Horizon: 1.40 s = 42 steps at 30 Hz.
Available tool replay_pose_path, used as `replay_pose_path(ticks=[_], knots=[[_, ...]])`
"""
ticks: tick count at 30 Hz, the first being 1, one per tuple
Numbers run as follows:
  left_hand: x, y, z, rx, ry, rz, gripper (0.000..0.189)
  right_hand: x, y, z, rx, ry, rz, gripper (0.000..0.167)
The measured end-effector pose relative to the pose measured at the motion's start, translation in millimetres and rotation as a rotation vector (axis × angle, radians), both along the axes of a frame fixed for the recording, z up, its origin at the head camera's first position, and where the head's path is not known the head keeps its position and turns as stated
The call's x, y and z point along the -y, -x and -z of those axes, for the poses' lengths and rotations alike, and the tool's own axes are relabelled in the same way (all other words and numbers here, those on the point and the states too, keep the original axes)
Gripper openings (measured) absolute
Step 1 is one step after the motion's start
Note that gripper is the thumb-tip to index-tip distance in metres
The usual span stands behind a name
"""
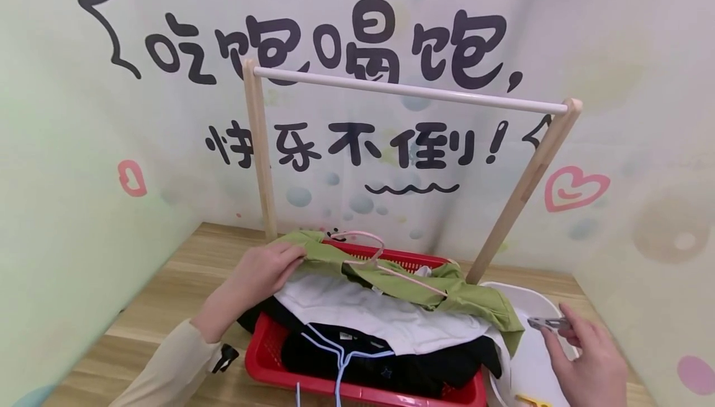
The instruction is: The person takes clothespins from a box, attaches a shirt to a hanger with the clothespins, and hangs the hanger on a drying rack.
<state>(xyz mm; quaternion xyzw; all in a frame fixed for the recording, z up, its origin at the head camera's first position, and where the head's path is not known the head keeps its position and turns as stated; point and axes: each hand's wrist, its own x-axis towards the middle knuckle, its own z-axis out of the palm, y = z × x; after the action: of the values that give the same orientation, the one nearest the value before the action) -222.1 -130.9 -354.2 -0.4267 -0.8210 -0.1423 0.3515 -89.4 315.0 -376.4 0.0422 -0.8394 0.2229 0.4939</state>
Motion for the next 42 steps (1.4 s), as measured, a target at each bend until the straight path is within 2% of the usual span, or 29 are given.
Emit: replay_pose_path(ticks=[5,7,12,16,20,22,24,25,35,42], knots=[[-2.2,-0.7,-3.1,0.001,-0.009,-0.007,0.015,30.0,-0.3,-28.9,0.012,0.003,-0.084,0.078],[-2.8,-0.7,-3.9,0.000,-0.015,-0.006,0.015,44.0,1.1,-38.0,-0.008,-0.004,-0.145,0.075],[-3.5,0.6,-4.2,-0.014,-0.025,-0.012,0.013,82.5,3.9,-58.2,-0.052,-0.002,-0.308,0.064],[-2.6,1.5,-3.5,-0.022,-0.027,-0.020,0.013,109.8,5.3,-69.7,-0.039,-0.019,-0.379,0.054],[-2.5,1.8,-4.0,-0.018,-0.022,-0.022,0.011,130.9,8.3,-73.0,-0.031,-0.035,-0.435,0.037],[-2.6,1.8,-4.7,-0.012,-0.017,-0.025,0.011,141.0,9.9,-73.8,-0.023,-0.039,-0.462,0.046],[-2.6,1.3,-6.3,-0.007,-0.015,-0.028,0.011,151.0,11.9,-74.6,-0.021,-0.044,-0.491,0.066],[-2.5,1.1,-6.8,-0.005,-0.015,-0.030,0.011,155.8,13.0,-75.1,-0.014,-0.045,-0.503,0.068],[-3.1,-1.1,-11.8,0.011,-0.008,-0.039,0.010,197.1,28.6,-75.6,-0.023,-0.046,-0.673,0.049],[-3.8,-3.6,-13.9,0.003,-0.020,-0.038,0.011,225.6,50.6,-70.2,-0.117,-0.156,-0.677,0.040]])
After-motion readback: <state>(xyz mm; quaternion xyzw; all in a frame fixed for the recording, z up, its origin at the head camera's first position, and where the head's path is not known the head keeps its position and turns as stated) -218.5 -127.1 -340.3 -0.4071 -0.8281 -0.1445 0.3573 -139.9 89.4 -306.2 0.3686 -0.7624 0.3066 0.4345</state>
